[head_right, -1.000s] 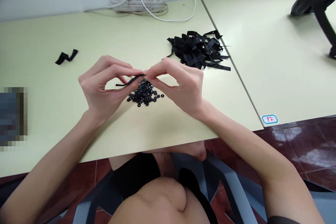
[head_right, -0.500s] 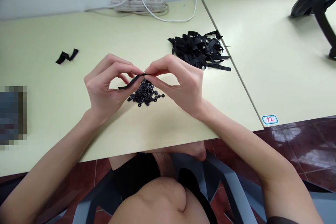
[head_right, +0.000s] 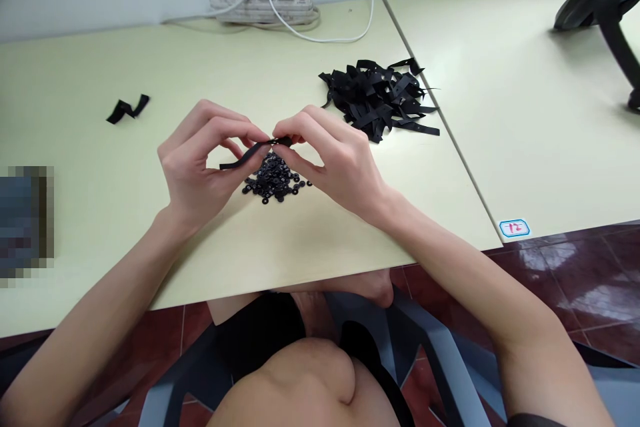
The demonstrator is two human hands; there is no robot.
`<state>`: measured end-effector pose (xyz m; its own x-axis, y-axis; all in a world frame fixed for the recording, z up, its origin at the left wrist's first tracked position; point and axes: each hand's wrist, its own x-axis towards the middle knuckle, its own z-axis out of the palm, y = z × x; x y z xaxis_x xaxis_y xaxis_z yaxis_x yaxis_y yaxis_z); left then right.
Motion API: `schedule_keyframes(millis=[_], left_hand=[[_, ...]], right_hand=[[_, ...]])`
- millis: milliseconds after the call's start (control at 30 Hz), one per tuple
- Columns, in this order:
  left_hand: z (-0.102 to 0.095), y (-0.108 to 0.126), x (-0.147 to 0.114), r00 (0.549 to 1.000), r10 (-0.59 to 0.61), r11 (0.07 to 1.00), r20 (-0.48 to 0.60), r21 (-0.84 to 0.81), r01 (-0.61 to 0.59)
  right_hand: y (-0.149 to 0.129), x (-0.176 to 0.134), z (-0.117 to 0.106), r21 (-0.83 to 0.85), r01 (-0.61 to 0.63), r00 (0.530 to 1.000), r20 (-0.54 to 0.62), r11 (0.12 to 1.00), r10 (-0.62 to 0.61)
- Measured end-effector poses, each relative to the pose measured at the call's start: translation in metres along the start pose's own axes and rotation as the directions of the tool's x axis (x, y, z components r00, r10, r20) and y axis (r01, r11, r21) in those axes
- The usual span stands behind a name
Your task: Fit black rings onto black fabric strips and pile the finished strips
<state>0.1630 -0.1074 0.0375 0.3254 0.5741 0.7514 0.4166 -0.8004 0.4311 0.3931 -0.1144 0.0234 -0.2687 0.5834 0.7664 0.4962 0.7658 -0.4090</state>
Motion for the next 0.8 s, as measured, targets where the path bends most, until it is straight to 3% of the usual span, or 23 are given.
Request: schedule_keyframes(millis=[300, 800], left_hand=[[-0.0019, -0.0013, 0.0003, 0.999, 0.033, 0.999, 0.021, -0.003, -0.033], [-0.0038, -0.0030, 0.0002, 0.997, 0.046, 0.999, 0.069, 0.014, -0.047]], right_hand=[[-0.0024, 0.0011, -0.0033, -0.041, 0.108, 0.994, -0.023, 0.993, -0.109], [0.0064, -0.0031, -0.0029, -0.069, 0.160, 0.987, 0.030, 0.985, -0.158]])
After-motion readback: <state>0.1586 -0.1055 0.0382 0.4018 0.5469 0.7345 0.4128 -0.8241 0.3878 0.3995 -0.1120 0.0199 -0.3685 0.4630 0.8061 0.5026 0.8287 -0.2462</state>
